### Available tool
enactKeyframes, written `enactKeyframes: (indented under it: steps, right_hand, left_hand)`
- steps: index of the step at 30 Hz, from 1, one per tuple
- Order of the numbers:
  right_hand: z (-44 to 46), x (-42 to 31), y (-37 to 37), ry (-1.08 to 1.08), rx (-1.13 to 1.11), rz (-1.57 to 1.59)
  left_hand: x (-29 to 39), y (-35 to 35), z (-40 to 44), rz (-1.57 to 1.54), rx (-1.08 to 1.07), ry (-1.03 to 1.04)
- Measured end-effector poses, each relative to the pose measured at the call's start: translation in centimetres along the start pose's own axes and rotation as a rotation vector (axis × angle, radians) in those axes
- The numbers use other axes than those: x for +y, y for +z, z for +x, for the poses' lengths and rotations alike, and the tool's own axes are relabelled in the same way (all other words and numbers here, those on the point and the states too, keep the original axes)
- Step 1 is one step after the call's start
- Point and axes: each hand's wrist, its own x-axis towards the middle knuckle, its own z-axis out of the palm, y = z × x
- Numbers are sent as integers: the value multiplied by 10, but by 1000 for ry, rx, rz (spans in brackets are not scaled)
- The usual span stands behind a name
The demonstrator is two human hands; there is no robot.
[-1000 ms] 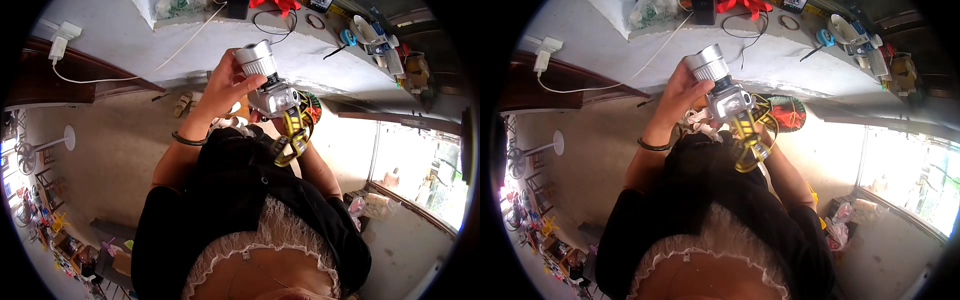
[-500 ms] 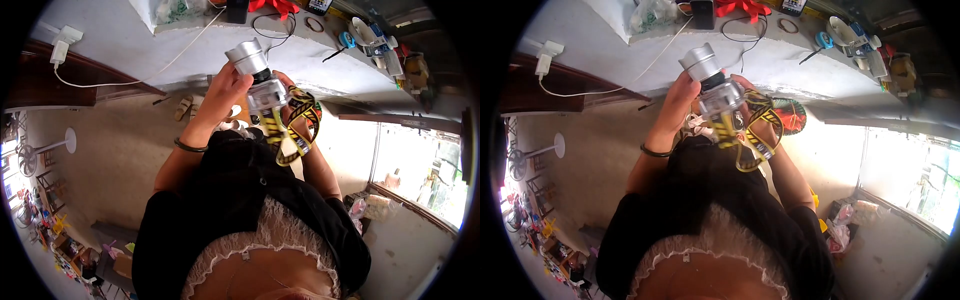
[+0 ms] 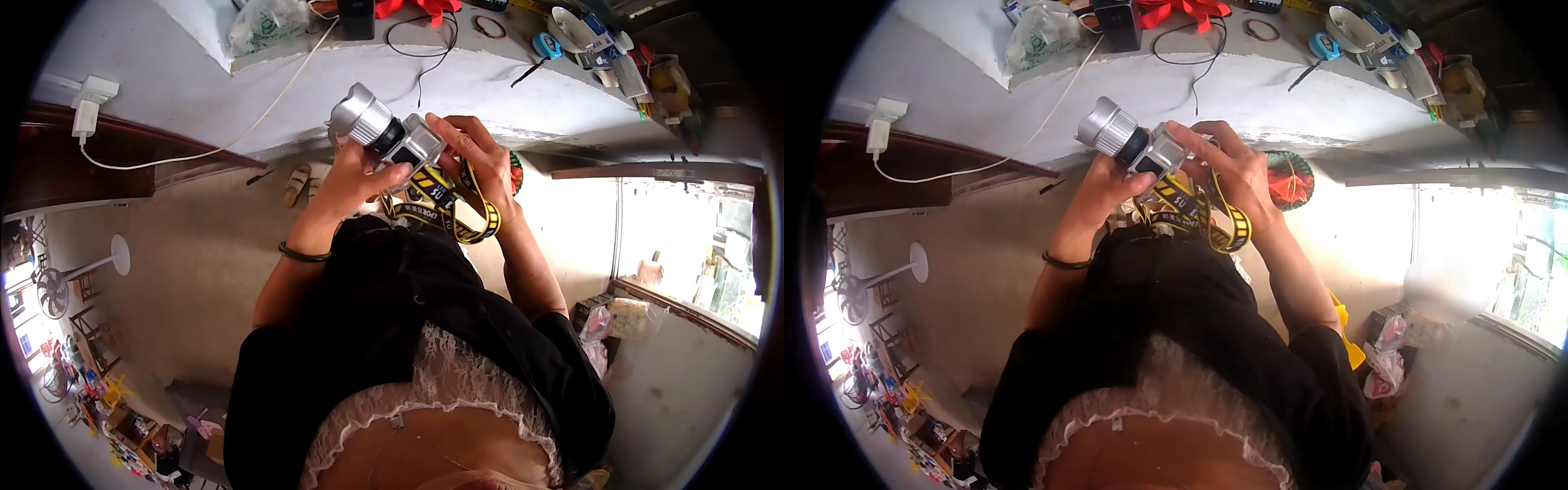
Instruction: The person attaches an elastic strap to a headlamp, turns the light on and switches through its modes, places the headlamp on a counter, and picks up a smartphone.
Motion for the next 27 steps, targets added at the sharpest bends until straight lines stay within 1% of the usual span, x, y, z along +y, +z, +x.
enactKeyframes:
  steps: [1, 2, 5, 6, 7, 9, 10, 11, 12, 14, 15, 17, 20, 23, 24, 27]
  right_hand:
    - [0, 1, -1, -5, 3, -12]
    - [-1, -2, -6, 61, -62, 46]
    - [-3, 8, -16, 232, -164, 194]
    - [-8, 20, -21, 336, -180, 260]
    - [-10, 28, -29, 376, -145, 289]
    - [-11, 39, -34, 303, -7, 507]
    - [-5, 23, -35, 291, -32, 583]
    - [1, 7, -33, 263, -84, 593]
    - [1, 0, -26, 257, -140, 588]
    - [2, -1, -13, 256, -215, 606]
    - [0, -2, -7, 304, -213, 710]
    - [5, -8, -10, 399, -315, 679]
    - [4, -14, -9, 457, -297, 724]
    - [-2, -9, 2, 440, -200, 799]
    - [-3, -9, 4, 429, -185, 781]
    - [-7, -9, 13, 442, -126, 720]
  left_hand:
    - [-1, 1, -1, -10, 12, 22]
    - [-2, 3, -4, -20, 27, 44]
    - [-5, 4, -8, -36, 63, 127]
    - [-4, 1, -9, -42, 56, 148]
    - [-2, 0, -9, -48, 49, 169]
    - [5, 1, -12, -37, 39, 145]
    - [6, 0, -12, -16, 29, 138]
    - [5, 1, -12, 6, 16, 128]
    - [3, 3, -11, 5, 8, 155]
    - [4, 1, -7, 63, -36, 137]
    - [4, 0, -7, 91, -54, 129]
    - [11, 0, -11, 128, -65, 74]
    - [21, -2, -18, 147, -125, 11]
    - [21, -8, -23, 207, -190, 118]
    - [23, -11, -25, 187, -213, 62]
    - [18, -14, -25, 167, -179, 106]
